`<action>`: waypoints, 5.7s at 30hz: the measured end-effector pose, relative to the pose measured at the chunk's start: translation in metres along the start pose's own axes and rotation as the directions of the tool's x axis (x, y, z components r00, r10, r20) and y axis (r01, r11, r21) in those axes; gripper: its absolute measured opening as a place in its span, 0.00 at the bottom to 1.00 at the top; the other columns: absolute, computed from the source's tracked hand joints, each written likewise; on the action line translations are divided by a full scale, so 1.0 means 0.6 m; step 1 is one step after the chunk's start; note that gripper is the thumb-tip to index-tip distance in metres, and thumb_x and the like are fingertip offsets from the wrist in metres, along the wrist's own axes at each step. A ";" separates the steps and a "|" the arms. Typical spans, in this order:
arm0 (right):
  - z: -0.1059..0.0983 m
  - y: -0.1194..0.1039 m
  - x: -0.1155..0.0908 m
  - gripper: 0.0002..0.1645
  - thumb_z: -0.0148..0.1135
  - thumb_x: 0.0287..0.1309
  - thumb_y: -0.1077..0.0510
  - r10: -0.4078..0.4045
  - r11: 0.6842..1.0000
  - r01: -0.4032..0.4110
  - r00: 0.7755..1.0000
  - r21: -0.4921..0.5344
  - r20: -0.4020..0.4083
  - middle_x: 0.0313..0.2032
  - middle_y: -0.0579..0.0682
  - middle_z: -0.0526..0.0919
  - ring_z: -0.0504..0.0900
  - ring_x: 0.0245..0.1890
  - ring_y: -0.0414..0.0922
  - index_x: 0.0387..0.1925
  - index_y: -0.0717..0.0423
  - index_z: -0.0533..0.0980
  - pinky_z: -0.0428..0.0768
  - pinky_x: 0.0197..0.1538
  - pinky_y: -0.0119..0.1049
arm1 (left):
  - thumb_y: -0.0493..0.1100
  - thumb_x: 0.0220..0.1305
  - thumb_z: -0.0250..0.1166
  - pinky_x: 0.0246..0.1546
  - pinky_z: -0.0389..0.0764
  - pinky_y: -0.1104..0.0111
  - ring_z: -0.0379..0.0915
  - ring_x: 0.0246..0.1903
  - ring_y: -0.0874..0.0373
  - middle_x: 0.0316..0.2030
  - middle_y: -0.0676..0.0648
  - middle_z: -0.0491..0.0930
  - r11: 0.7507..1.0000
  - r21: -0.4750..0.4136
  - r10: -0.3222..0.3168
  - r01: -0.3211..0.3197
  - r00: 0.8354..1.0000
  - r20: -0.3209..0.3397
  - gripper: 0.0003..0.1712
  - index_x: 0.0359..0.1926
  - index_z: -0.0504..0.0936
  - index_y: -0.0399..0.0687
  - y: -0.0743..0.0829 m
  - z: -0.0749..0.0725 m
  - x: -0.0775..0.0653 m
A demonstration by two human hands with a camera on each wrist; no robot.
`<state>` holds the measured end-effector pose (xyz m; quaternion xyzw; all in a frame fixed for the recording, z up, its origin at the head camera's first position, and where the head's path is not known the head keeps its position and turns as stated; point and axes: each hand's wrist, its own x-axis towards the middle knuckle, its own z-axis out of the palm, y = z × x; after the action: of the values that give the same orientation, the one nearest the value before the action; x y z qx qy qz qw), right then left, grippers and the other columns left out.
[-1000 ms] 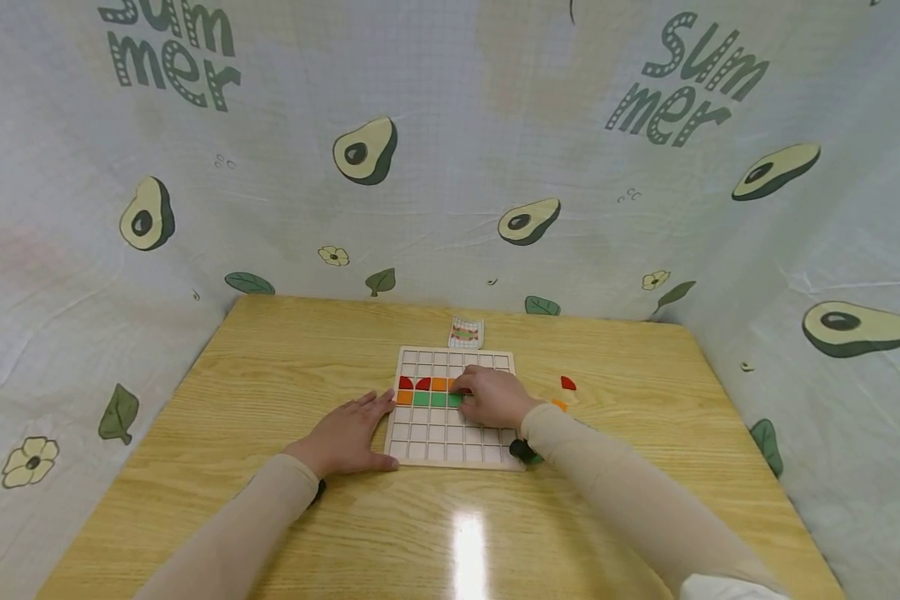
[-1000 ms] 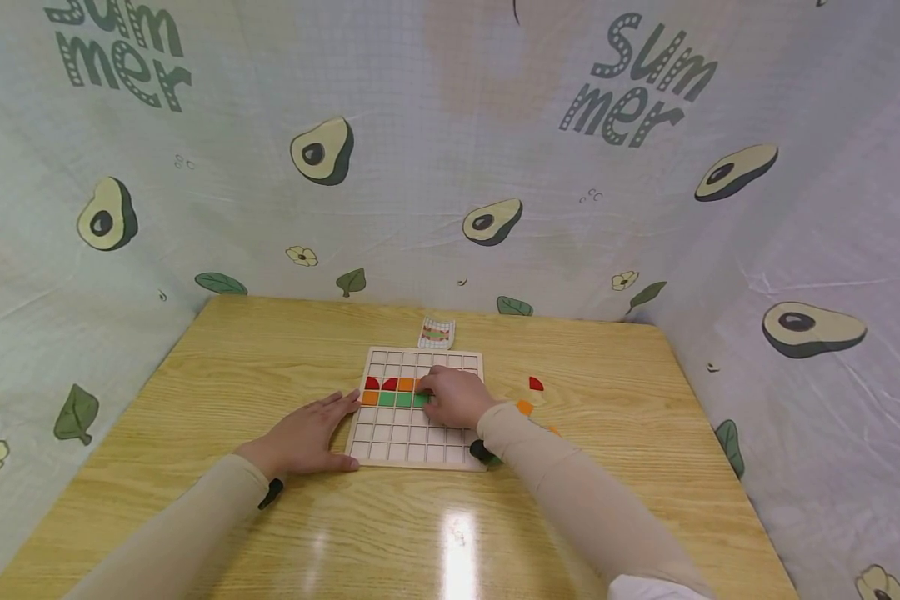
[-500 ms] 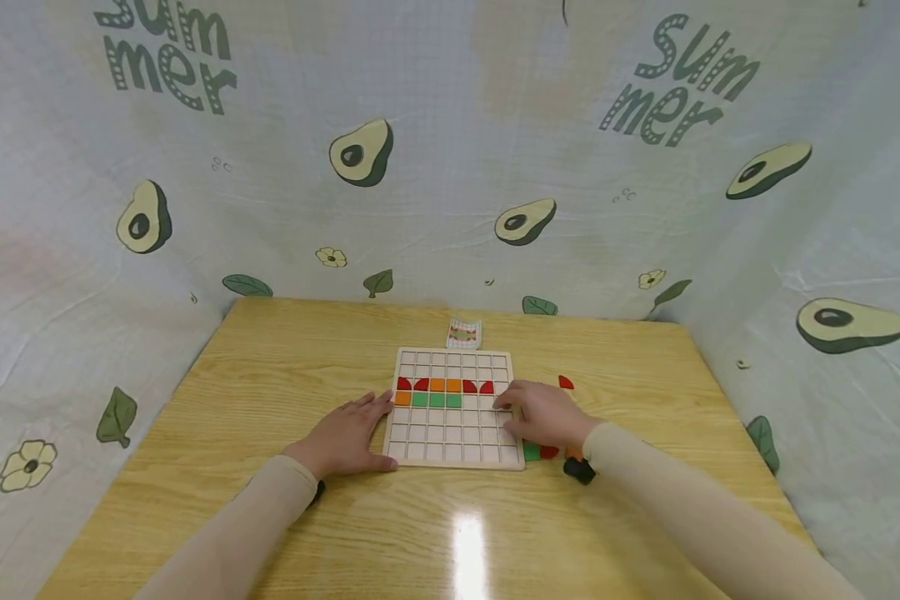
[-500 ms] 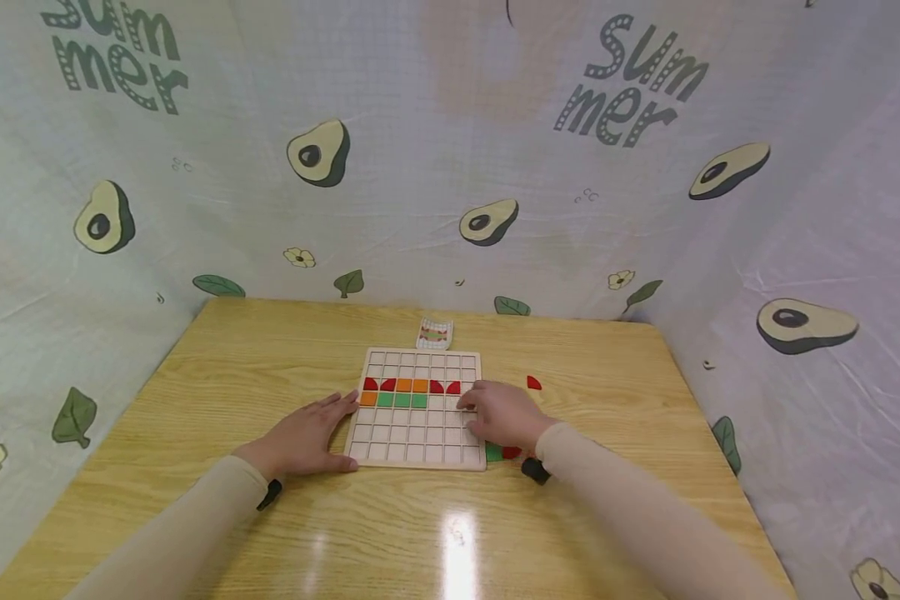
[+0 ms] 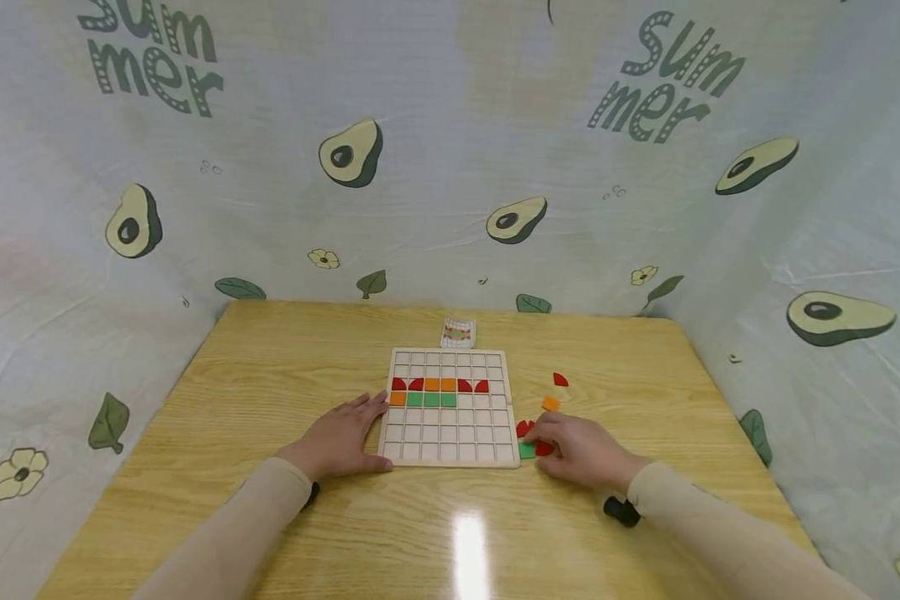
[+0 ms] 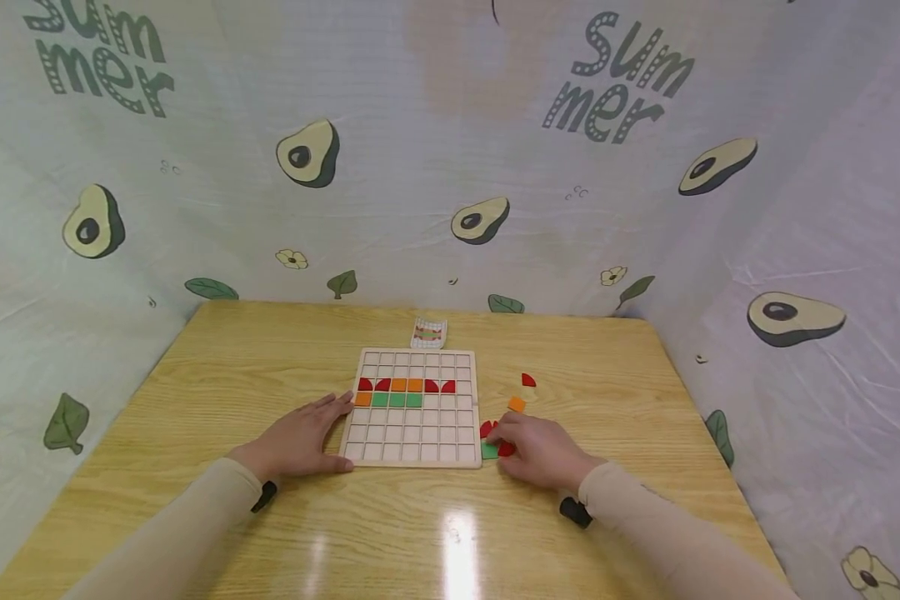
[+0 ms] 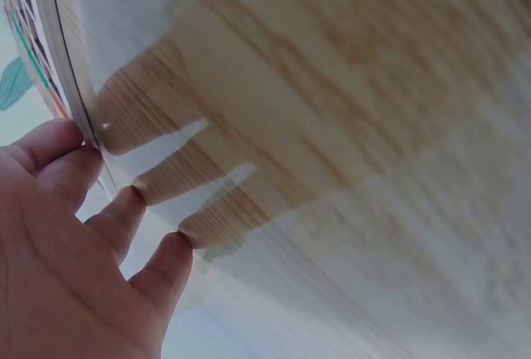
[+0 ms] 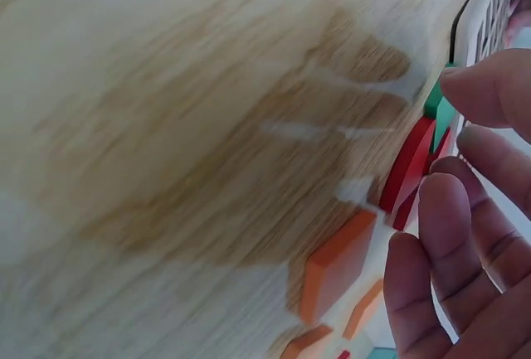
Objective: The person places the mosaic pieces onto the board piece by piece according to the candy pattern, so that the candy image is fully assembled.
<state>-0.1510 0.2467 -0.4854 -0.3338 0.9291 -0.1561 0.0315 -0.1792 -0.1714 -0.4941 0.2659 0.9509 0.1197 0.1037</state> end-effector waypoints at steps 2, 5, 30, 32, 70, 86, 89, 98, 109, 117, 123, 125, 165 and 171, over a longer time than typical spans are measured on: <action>0.003 -0.001 0.003 0.16 0.69 0.55 0.56 -0.011 1.000 0.011 1.000 -0.003 -0.008 0.42 0.37 0.78 0.70 0.27 0.33 0.48 0.45 0.84 0.73 0.32 0.29 | 0.72 0.53 0.68 0.67 0.60 0.46 0.51 0.73 0.44 0.76 0.47 0.54 1.000 -0.009 0.003 -0.003 1.000 0.000 0.57 0.75 0.63 0.44 0.000 -0.001 -0.001; 0.007 -0.002 0.006 0.15 0.70 0.56 0.56 -0.011 1.000 0.011 1.000 -0.017 -0.009 0.41 0.38 0.77 0.69 0.28 0.33 0.47 0.45 0.84 0.74 0.32 0.29 | 0.71 0.53 0.68 0.67 0.60 0.46 0.51 0.73 0.43 0.76 0.47 0.54 1.000 -0.023 0.006 -0.006 1.000 0.002 0.57 0.75 0.63 0.44 0.001 -0.002 -0.001; 0.004 0.009 0.009 0.15 0.71 0.55 0.56 0.066 0.998 -0.065 0.997 0.028 -0.045 0.42 0.36 0.79 0.70 0.29 0.34 0.46 0.43 0.84 0.73 0.33 0.30 | 0.72 0.54 0.68 0.68 0.58 0.46 0.50 0.73 0.44 0.76 0.47 0.53 1.000 -0.015 -0.007 0.007 1.000 0.010 0.56 0.75 0.63 0.45 0.002 -0.002 -0.003; 0.000 0.010 0.009 0.15 0.71 0.56 0.56 0.069 0.997 -0.067 0.996 0.036 -0.055 0.42 0.37 0.79 0.69 0.28 0.33 0.46 0.44 0.84 0.72 0.31 0.30 | 0.72 0.54 0.67 0.68 0.58 0.46 0.50 0.74 0.44 0.76 0.47 0.53 1.000 -0.012 -0.009 0.009 1.000 0.009 0.57 0.75 0.63 0.45 0.001 -0.001 -0.003; 0.013 -0.035 0.208 0.16 0.64 0.58 0.59 0.029 0.998 -0.030 1.000 -0.061 -0.011 0.45 0.41 0.81 0.79 0.39 0.38 0.48 0.45 0.85 0.80 0.43 0.36 | 0.71 0.54 0.68 0.67 0.59 0.46 0.50 0.73 0.44 0.76 0.47 0.54 1.000 -0.014 0.011 -0.011 1.000 -0.006 0.57 0.75 0.63 0.44 -0.004 0.001 -0.002; 0.001 -0.027 0.194 0.15 0.67 0.59 0.55 0.046 0.999 -0.046 0.998 -0.022 -0.034 0.45 0.41 0.81 0.76 0.35 0.37 0.49 0.44 0.85 0.79 0.41 0.37 | 0.72 0.54 0.67 0.67 0.59 0.45 0.51 0.73 0.43 0.76 0.47 0.54 1.000 -0.009 0.010 -0.010 1.000 -0.007 0.56 0.75 0.63 0.45 -0.002 0.000 0.000; -0.019 -0.014 0.173 0.15 0.68 0.60 0.55 0.080 0.997 -0.080 0.996 0.018 -0.028 0.45 0.41 0.81 0.74 0.30 0.36 0.49 0.46 0.85 0.77 0.37 0.36 | 0.72 0.53 0.68 0.67 0.60 0.45 0.51 0.73 0.43 0.76 0.47 0.55 1.000 -0.010 0.010 -0.010 1.000 -0.015 0.57 0.74 0.64 0.44 -0.002 -0.001 0.000; -0.044 0.047 0.066 0.16 0.71 0.57 0.57 0.151 0.988 -0.150 0.988 0.041 -0.042 0.41 0.42 0.81 0.71 0.23 0.34 0.49 0.51 0.84 0.75 0.31 0.33 | 0.72 0.54 0.67 0.67 0.59 0.46 0.51 0.73 0.43 0.76 0.47 0.55 1.000 -0.010 0.007 -0.007 1.000 -0.002 0.57 0.75 0.63 0.45 -0.002 0.001 -0.001; -0.039 0.085 -0.043 0.17 0.75 0.53 0.50 0.239 0.967 -0.246 0.966 -0.066 -0.104 0.38 0.40 0.80 0.70 0.25 0.33 0.45 0.48 0.84 0.76 0.32 0.36 | 0.72 0.53 0.68 0.67 0.59 0.45 0.51 0.73 0.43 0.76 0.47 0.55 1.000 -0.017 0.004 -0.004 1.000 -0.015 0.56 0.74 0.64 0.44 0.000 0.001 -0.003; -0.022 0.090 -0.049 0.16 0.73 0.51 0.53 0.216 0.968 -0.229 0.968 -0.100 -0.125 0.40 0.39 0.80 0.72 0.28 0.34 0.44 0.47 0.84 0.77 0.34 0.37 | 0.71 0.53 0.69 0.66 0.60 0.43 0.52 0.73 0.42 0.76 0.46 0.55 0.999 -0.032 0.020 -0.021 0.999 -0.027 0.56 0.74 0.64 0.43 -0.001 0.000 -0.004; -0.024 0.092 -0.052 0.18 0.74 0.51 0.53 0.218 0.965 -0.234 0.967 -0.115 -0.135 0.41 0.41 0.81 0.74 0.29 0.36 0.45 0.49 0.83 0.79 0.35 0.40 | 0.71 0.53 0.69 0.66 0.60 0.44 0.51 0.73 0.42 0.76 0.46 0.55 1.000 -0.026 0.014 -0.014 1.000 -0.011 0.56 0.74 0.64 0.44 -0.002 0.001 -0.002; -0.025 0.093 -0.054 0.18 0.74 0.52 0.53 0.215 0.966 -0.232 0.966 -0.117 -0.142 0.41 0.42 0.81 0.76 0.31 0.37 0.45 0.50 0.83 0.80 0.37 0.42 | 0.71 0.53 0.69 0.66 0.60 0.44 0.51 0.73 0.42 0.76 0.46 0.55 1.000 -0.023 0.011 -0.012 1.000 -0.010 0.57 0.74 0.64 0.44 -0.002 0.000 -0.003; -0.032 0.082 0.028 0.18 0.71 0.53 0.58 0.184 0.983 -0.185 0.976 -0.001 -0.113 0.42 0.43 0.81 0.71 0.28 0.37 0.48 0.48 0.85 0.75 0.35 0.35 | 0.70 0.53 0.69 0.66 0.60 0.44 0.51 0.73 0.42 0.76 0.46 0.55 0.999 -0.033 -0.010 0.010 1.000 -0.008 0.56 0.74 0.64 0.44 0.002 -0.008 -0.007; -0.020 0.047 0.100 0.17 0.71 0.54 0.56 0.154 0.988 -0.152 0.985 0.028 -0.079 0.41 0.41 0.80 0.72 0.31 0.39 0.48 0.47 0.85 0.76 0.37 0.35 | 0.71 0.53 0.69 0.66 0.60 0.44 0.51 0.73 0.43 0.76 0.47 0.55 0.999 -0.038 -0.016 0.016 1.000 -0.007 0.56 0.74 0.64 0.44 0.000 -0.007 -0.008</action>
<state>-0.2168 0.2328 -0.4800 -0.2546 0.9507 -0.1768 0.0091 -0.1764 -0.1747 -0.4894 0.2559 0.9509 0.1380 0.1063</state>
